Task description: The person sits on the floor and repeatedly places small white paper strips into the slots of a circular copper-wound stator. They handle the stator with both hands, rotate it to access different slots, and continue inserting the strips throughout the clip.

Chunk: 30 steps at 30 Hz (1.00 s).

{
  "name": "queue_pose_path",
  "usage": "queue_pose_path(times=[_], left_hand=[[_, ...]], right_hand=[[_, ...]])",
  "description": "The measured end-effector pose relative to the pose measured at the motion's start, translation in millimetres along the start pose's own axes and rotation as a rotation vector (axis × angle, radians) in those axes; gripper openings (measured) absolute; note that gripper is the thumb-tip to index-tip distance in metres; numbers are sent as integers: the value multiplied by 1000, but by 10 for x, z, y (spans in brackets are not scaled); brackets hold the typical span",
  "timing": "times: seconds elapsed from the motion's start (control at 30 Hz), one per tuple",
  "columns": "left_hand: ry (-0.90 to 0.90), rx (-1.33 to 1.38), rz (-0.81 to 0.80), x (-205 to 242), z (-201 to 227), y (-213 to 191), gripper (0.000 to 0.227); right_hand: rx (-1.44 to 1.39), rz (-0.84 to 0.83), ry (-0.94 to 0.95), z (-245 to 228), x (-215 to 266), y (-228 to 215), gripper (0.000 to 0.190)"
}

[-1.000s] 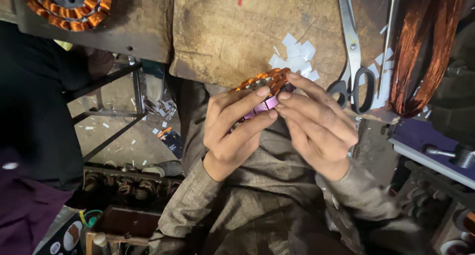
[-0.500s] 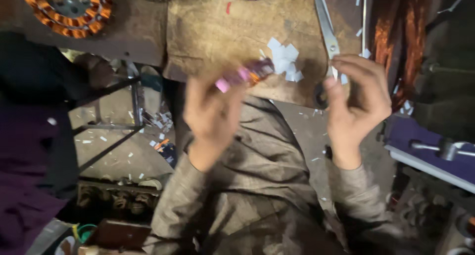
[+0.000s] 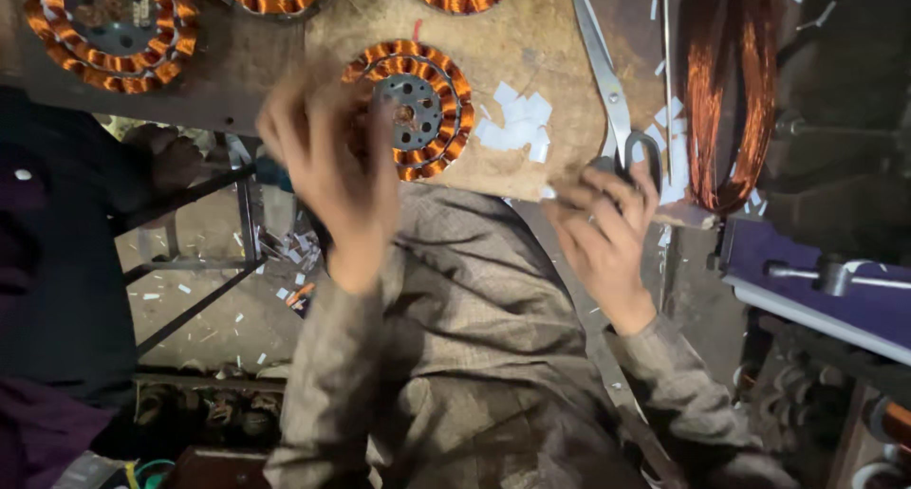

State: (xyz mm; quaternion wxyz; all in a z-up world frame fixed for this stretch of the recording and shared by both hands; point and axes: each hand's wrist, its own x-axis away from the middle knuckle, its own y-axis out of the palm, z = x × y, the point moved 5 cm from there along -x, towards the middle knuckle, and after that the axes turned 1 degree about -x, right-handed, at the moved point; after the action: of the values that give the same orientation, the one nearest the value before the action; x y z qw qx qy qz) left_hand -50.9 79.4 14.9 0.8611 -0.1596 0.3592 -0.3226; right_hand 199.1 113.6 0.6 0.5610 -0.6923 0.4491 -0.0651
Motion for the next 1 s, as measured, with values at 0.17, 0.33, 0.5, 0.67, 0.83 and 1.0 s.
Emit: queue_pose_path(times=[0.17, 0.33, 0.5, 0.67, 0.83, 1.0], left_hand=[[-225, 423, -434, 680, 437, 32, 19], [-327, 519, -503, 818, 374, 92, 11], [-443, 597, -513, 917, 353, 10, 7], [-404, 564, -360, 1028, 482, -77, 10], [-362, 579, -370, 1019, 502, -141, 17], [-350, 544, -367, 984, 432, -140, 15]], right_hand=[[-477, -26, 404, 6, 219, -15, 13], [-902, -152, 713, -13, 282, 267, 11], [-1275, -252, 679, -11, 315, 377, 14], [-1132, -104, 639, -71, 462, 355, 9], [-1185, 4, 747, -159, 484, 358, 10], [-779, -80, 589, -291, 385, 170, 15]])
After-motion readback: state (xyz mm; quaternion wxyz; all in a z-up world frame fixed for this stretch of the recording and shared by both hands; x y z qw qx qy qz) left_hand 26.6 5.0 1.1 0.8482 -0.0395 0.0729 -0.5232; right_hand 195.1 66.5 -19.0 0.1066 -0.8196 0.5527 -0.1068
